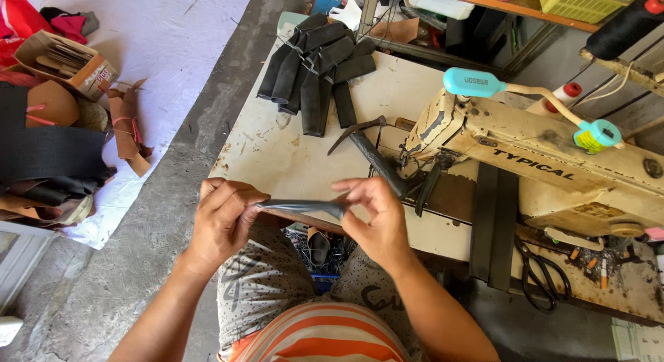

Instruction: The person prepares leather strips by folding the edges together and hammering them flat on a workspace.

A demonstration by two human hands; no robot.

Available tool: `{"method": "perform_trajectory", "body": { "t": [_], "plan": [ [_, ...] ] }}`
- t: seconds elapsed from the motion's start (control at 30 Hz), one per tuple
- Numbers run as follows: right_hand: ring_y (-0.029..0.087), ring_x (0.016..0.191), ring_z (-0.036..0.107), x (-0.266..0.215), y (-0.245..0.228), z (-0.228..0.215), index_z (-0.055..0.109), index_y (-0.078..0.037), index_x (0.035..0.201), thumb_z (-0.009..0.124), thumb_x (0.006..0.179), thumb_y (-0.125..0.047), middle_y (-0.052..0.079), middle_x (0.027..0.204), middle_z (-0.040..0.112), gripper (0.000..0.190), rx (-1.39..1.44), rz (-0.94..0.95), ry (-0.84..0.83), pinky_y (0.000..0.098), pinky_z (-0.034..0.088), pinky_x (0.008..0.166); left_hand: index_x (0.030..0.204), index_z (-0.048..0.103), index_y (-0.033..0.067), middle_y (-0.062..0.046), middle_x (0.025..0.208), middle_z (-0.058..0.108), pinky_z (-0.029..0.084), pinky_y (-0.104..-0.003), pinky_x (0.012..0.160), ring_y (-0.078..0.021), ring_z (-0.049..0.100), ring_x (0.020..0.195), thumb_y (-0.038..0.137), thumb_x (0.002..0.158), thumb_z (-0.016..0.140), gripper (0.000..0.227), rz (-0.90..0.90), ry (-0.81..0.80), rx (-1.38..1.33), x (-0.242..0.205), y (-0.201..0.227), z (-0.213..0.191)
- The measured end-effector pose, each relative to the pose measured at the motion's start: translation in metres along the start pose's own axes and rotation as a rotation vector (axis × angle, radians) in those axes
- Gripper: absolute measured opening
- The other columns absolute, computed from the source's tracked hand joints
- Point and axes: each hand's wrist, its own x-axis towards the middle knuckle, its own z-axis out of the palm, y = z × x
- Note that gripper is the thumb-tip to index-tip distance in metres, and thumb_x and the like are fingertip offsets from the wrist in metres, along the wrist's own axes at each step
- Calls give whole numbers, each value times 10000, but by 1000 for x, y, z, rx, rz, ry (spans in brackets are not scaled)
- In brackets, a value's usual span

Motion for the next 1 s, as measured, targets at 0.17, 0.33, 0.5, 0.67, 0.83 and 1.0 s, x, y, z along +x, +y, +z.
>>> {"method": "perform_trajectory", "body": {
  "t": [0.17, 0.33, 0.5, 0.67, 0.83, 1.0],
  "plan": [
    [437, 1272, 620, 21, -50, -14, 490, 25, 1480, 719, 921, -143, 239, 1365, 654, 626, -294, -270, -456, 549, 450, 1089, 999, 699, 110, -64, 879, 671, 440, -396, 832, -282, 657, 786, 262, 1074, 568, 214, 82, -137, 118, 19, 15, -10],
    [287, 813, 765, 16, -12, 6, 646, -56, 1279, 666, 998, -294, 143, 855, 763, 369, -751, -444, -397, 438, 550, 899, 1014, 707, 146, -11, 875, 672, 419, -341, 841, -215, 675, 786, 266, 1023, 656, 130, 59, -226, 122, 30, 28, 0],
    [242, 714, 748, 16, 2, 12, 732, -96, 1055, 643, 1002, -195, 84, 758, 727, 143, -720, -562, -309, 353, 576, 805, 1004, 698, 124, -36, 865, 679, 426, -349, 832, -233, 683, 777, 237, 988, 700, 115, 48, -219, 109, 35, 30, 3],
    [326, 760, 772, 17, -9, 22, 704, 7, 1143, 726, 957, -89, 202, 819, 759, 210, -654, -442, -359, 411, 618, 770, 1142, 641, 133, 30, 968, 762, 455, -349, 873, -188, 738, 813, 201, 898, 811, 304, -9, -160, 42, 27, 22, 18],
    [349, 743, 769, 20, -17, 18, 717, -1, 1189, 714, 936, -62, 215, 812, 762, 260, -549, -411, -354, 428, 616, 735, 1288, 559, 49, -75, 923, 790, 490, -391, 840, -255, 764, 828, 75, 888, 761, 449, 16, -257, 28, 42, 35, 11],
    [311, 722, 773, 14, 7, 19, 747, -58, 1106, 712, 952, -64, 154, 810, 771, 158, -589, -473, -277, 364, 616, 645, 1284, 531, 49, -140, 976, 709, 547, -438, 770, -349, 710, 842, 18, 885, 762, 463, 74, -335, 48, 43, 41, 10]
  ]
}}
